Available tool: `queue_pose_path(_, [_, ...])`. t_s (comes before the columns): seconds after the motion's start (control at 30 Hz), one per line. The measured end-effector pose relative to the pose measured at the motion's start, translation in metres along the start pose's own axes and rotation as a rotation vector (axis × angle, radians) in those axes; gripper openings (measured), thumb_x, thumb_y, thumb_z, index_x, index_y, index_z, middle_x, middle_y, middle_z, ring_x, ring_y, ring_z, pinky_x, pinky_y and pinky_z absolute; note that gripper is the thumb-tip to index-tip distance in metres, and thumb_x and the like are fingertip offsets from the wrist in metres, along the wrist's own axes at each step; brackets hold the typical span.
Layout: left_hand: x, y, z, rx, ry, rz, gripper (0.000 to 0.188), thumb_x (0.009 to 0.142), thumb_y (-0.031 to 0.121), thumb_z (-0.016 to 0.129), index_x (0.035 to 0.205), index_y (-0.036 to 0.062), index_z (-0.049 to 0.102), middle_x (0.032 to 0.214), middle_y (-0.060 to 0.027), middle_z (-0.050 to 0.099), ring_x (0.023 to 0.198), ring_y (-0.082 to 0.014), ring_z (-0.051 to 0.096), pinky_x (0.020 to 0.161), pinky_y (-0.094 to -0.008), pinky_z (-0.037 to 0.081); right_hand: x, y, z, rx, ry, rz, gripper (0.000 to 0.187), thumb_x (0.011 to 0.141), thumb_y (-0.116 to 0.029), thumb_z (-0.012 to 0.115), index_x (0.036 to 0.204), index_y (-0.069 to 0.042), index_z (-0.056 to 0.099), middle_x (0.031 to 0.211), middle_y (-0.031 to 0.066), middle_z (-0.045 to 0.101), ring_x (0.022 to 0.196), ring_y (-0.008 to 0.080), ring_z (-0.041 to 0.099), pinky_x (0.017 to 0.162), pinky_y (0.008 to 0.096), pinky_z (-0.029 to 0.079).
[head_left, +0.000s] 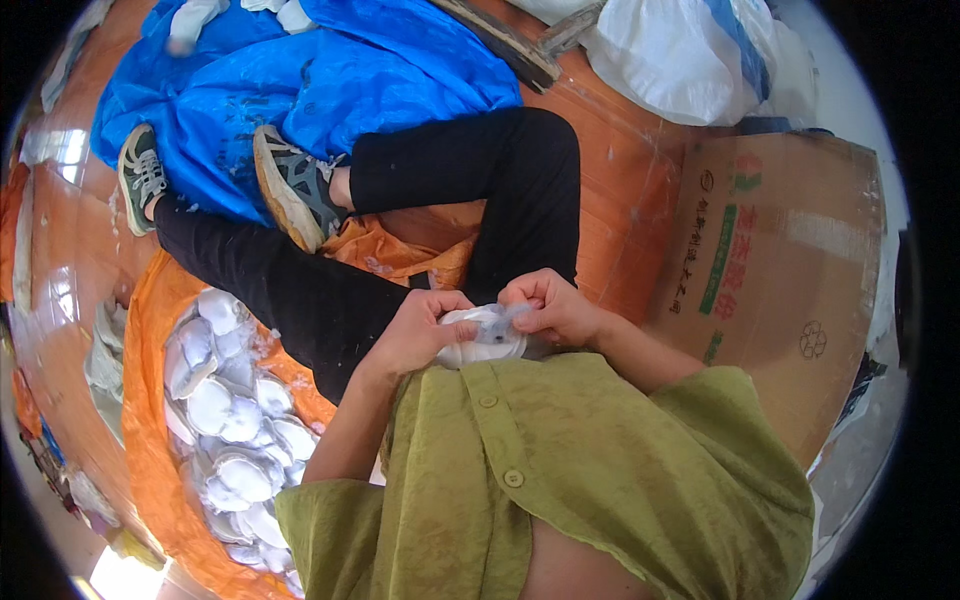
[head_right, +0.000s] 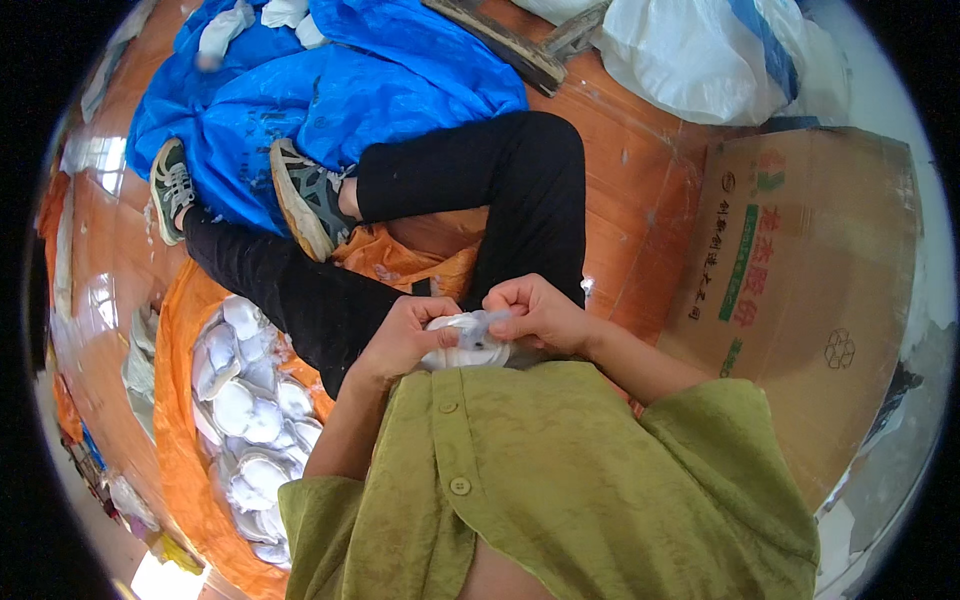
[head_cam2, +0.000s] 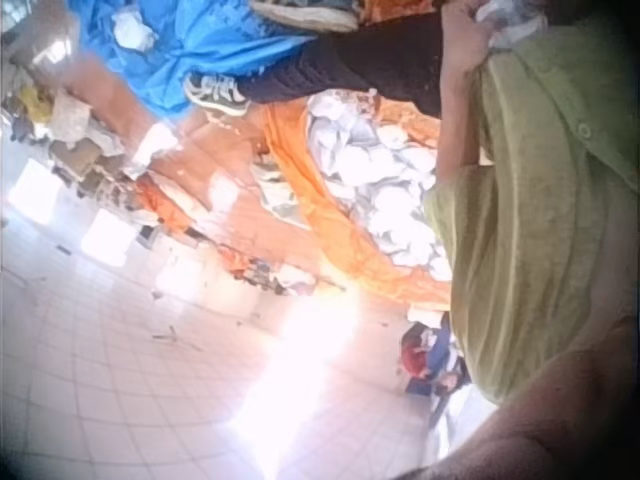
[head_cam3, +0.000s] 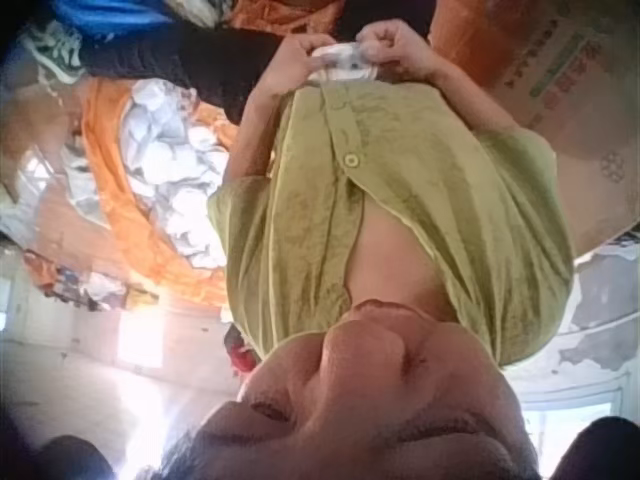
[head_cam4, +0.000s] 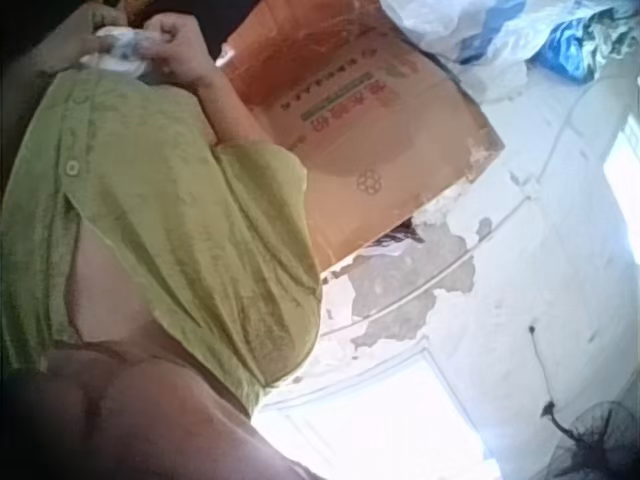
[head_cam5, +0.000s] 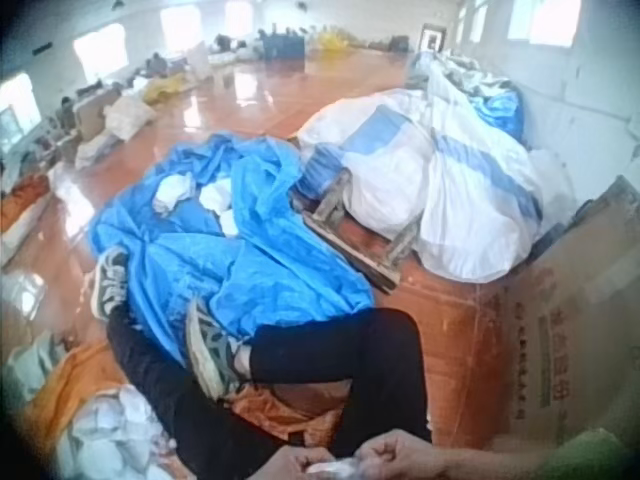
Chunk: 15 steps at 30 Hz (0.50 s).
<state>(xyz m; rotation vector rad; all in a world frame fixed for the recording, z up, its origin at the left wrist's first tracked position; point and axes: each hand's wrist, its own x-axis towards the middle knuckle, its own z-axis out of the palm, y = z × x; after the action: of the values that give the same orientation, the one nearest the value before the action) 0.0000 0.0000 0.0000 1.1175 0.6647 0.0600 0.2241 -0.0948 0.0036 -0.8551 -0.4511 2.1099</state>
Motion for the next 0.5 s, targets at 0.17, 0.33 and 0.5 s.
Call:
queue_pose_path(0.17, [0.009, -0.017, 0.027, -0.624, 0.091, -0.148, 0.018, 0.091, 0.020, 0.066, 0.088, 0.0021, 0.066, 0.076, 0.0029, 0.062, 0.062, -0.0029, 0.052, 0.056, -0.0183, 0.040, 0.000, 0.032, -0.020, 0.391, 0.157, -0.129, 0.022, 0.087, -0.018, 0.069, 0.079, -0.009, 0.051, 0.074, -0.0005, 0.056, 0.046, 0.0004, 0.040, 0.039, 0.0140, 0.029])
queue_pose_path(0.33, [0.017, -0.011, 0.027, -0.428, 0.231, -0.191, 0.023, 0.095, 0.022, 0.059, 0.092, -0.0005, 0.067, 0.078, 0.0000, 0.065, 0.063, -0.0043, 0.055, 0.056, -0.0200, 0.043, 0.008, 0.027, -0.019, 0.267, 0.269, -0.162, 0.019, 0.088, -0.016, 0.068, 0.082, -0.008, 0.053, 0.080, -0.0010, 0.056, 0.055, 0.0006, 0.046, 0.039, 0.0128, 0.030])
queue_pose_path(0.5, [0.018, 0.001, 0.040, -0.527, 0.249, -0.316, 0.029, 0.096, 0.025, 0.058, 0.089, -0.0023, 0.067, 0.075, -0.0018, 0.066, 0.061, -0.0056, 0.056, 0.055, -0.0219, 0.044, -0.004, -0.019, -0.003, -0.583, 0.293, -0.162, 0.016, 0.083, -0.013, 0.071, 0.089, -0.009, 0.058, 0.077, -0.0040, 0.050, 0.063, 0.0062, 0.050, 0.049, 0.0210, 0.038])
